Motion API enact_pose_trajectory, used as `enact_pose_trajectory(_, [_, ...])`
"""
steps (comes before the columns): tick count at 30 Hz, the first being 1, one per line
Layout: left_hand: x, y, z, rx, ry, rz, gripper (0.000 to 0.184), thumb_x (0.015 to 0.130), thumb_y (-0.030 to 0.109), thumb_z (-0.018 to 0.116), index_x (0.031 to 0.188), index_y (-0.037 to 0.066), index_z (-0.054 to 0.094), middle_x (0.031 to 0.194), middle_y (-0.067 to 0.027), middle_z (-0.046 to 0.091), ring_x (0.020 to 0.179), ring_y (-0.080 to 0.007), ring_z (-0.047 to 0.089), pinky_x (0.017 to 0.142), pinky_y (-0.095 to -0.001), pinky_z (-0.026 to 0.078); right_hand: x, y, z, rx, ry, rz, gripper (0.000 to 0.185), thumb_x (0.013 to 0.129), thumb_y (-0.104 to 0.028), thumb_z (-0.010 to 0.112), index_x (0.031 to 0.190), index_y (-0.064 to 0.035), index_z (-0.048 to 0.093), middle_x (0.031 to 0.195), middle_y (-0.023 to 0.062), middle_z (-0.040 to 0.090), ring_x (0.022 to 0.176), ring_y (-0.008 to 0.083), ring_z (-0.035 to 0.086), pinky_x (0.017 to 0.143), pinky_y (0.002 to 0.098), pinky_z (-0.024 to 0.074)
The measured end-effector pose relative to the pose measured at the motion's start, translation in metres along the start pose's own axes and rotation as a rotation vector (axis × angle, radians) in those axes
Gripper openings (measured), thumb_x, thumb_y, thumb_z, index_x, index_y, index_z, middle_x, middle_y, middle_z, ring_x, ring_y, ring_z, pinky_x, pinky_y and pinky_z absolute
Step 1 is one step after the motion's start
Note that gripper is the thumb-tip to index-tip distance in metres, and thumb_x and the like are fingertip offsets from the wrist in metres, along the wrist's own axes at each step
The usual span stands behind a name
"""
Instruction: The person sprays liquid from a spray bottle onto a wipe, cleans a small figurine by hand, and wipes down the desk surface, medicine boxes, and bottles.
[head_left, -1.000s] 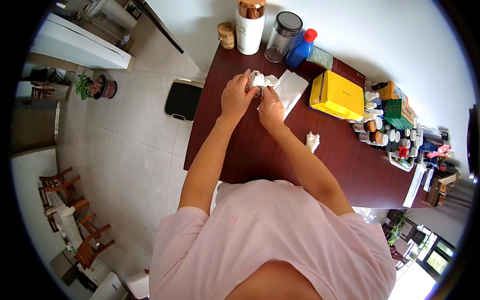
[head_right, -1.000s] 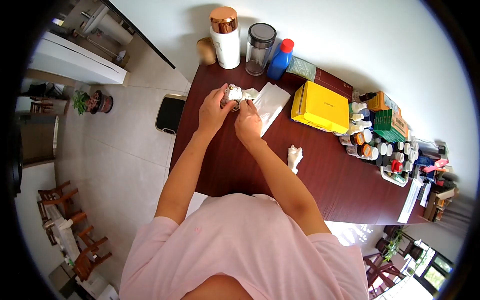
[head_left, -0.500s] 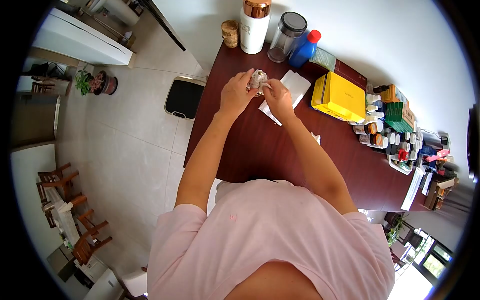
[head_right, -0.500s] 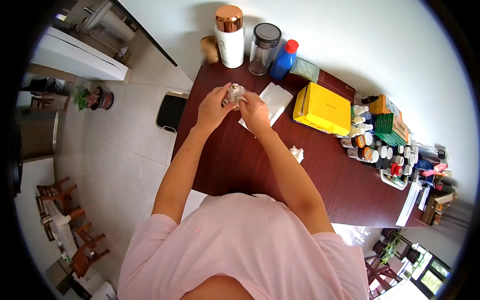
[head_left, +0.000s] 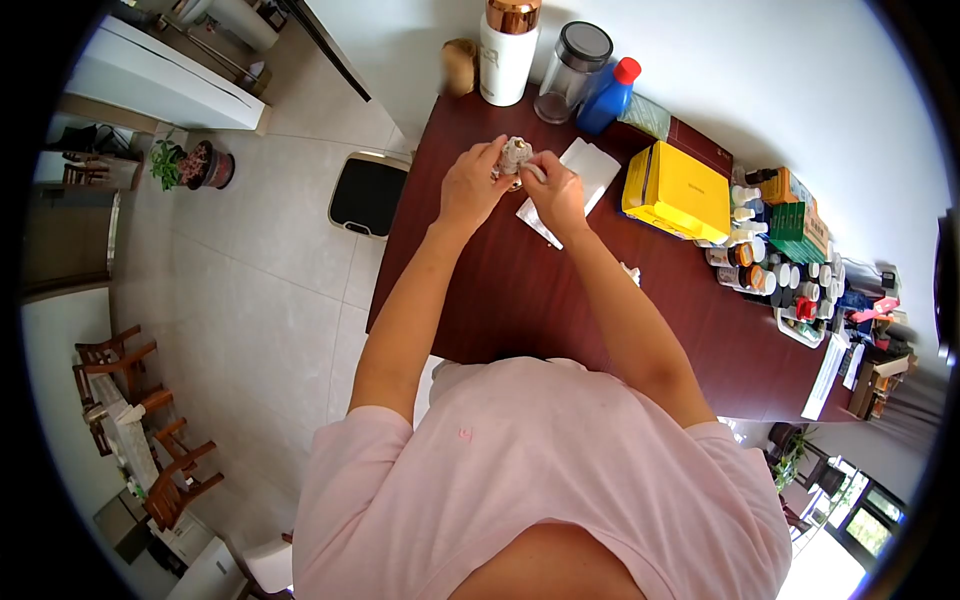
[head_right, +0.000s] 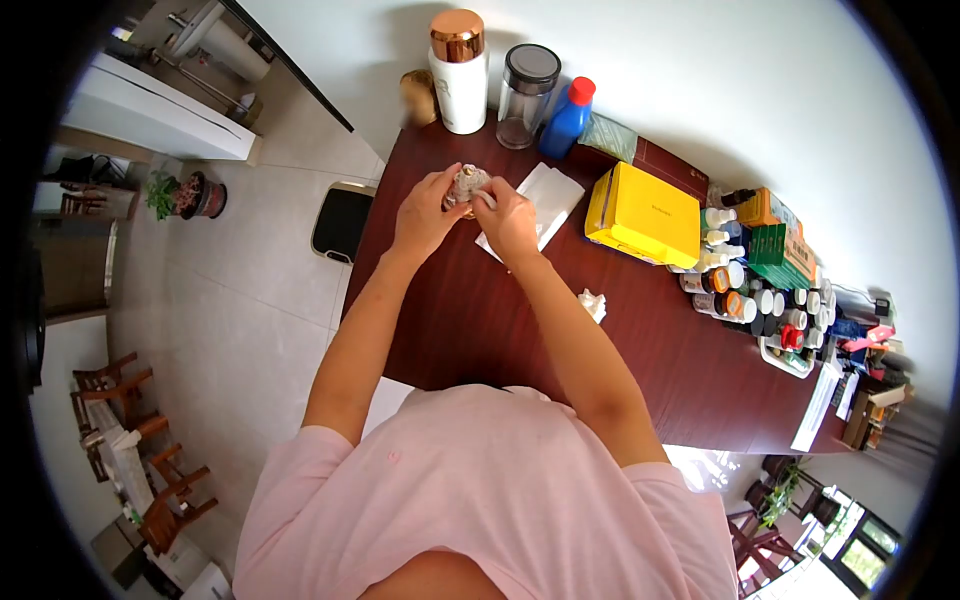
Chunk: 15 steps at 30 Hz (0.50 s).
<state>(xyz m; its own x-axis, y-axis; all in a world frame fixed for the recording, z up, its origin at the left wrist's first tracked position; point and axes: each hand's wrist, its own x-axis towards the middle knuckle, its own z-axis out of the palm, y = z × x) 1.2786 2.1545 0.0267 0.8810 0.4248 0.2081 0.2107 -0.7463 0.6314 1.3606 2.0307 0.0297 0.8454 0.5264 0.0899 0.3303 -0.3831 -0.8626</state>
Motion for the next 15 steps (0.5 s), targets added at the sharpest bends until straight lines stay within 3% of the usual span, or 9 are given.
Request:
enact_pose_trajectory(3, [0.002,0.001,-0.001,-0.019,0.016,0.003,0.054,0.073,0.020,0.071,0.122,0.009,0.052,0.107,-0.0058,0.058,0.096,-0.0254,0.056,0.082,-0.0363,0.047,-0.004,0.028,-0.006,-0.069,-0.062,0.064,0.024,0.079,-0.025,0.060,0.088,-0.0040,0.063,0.077,0.0163,0.065,0.074,0.0327,0.063,0.068,0.0394,0.0483])
enact_pose_trajectory(5, [0.001,0.003,-0.003,-0.005,0.000,0.003,0.053,0.074,0.021,0.070,0.122,0.008,0.051,0.107,-0.0061,0.057,0.096,-0.0258,0.056,0.082,-0.0364,0.047,-0.006,0.036,-0.010,-0.048,0.050,0.266,0.028,0.079,-0.029,0.060,0.090,-0.0041,0.065,0.080,0.0171,0.065,0.078,0.0312,0.064,0.071,0.0383,0.0484])
enact_pose_trajectory(6, [0.000,0.002,-0.002,-0.006,-0.002,0.002,0.053,0.074,0.021,0.070,0.122,0.008,0.051,0.107,-0.0061,0.057,0.096,-0.0258,0.056,0.082,-0.0364,0.047,-0.007,0.030,-0.014,0.012,0.065,0.280,0.025,0.080,-0.024,0.058,0.095,-0.0049,0.066,0.083,0.0167,0.066,0.078,0.0300,0.064,0.072,0.0365,0.0486])
enact_pose_trajectory(9, [0.002,0.001,-0.001,-0.022,-0.002,0.006,0.054,0.074,0.020,0.070,0.123,0.008,0.051,0.108,-0.0067,0.057,0.097,-0.0262,0.056,0.082,-0.0366,0.046,-0.008,0.035,0.003,0.126,0.093,0.204,0.024,0.082,-0.018,0.057,0.099,-0.0040,0.066,0.090,0.0167,0.065,0.084,0.0289,0.064,0.075,0.0352,0.0482])
enact_pose_trajectory(11, [0.002,0.000,-0.001,-0.030,0.004,0.020,0.054,0.074,0.019,0.070,0.123,0.008,0.050,0.108,-0.0072,0.057,0.098,-0.0266,0.056,0.083,-0.0369,0.046,-0.009,0.033,0.019,0.052,0.144,-0.024,0.024,0.084,-0.013,0.054,0.103,-0.0024,0.065,0.100,0.0168,0.063,0.092,0.0301,0.061,0.080,0.0332,0.0468])
enact_pose_trajectory(14, [0.001,0.001,0.000,-0.013,0.024,0.020,0.054,0.074,0.018,0.070,0.123,0.008,0.050,0.108,-0.0074,0.057,0.098,-0.0268,0.056,0.082,-0.0371,0.046,-0.020,0.016,0.023,0.062,0.190,0.004,0.026,0.084,-0.010,0.052,0.107,-0.0031,0.062,0.099,0.0174,0.063,0.092,0.0332,0.060,0.081,0.0346,0.0467])
enact_pose_trajectory(15, [0.000,0.000,0.000,-0.014,0.025,0.021,0.054,0.074,0.018,0.070,0.123,0.008,0.050,0.108,-0.0074,0.057,0.098,-0.0268,0.056,0.082,-0.0371,0.046,-0.025,-0.001,0.015,0.071,0.060,0.157,0.027,0.085,-0.009,0.051,0.109,-0.0027,0.061,0.100,0.0187,0.062,0.093,0.0344,0.059,0.082,0.0355,0.0460])
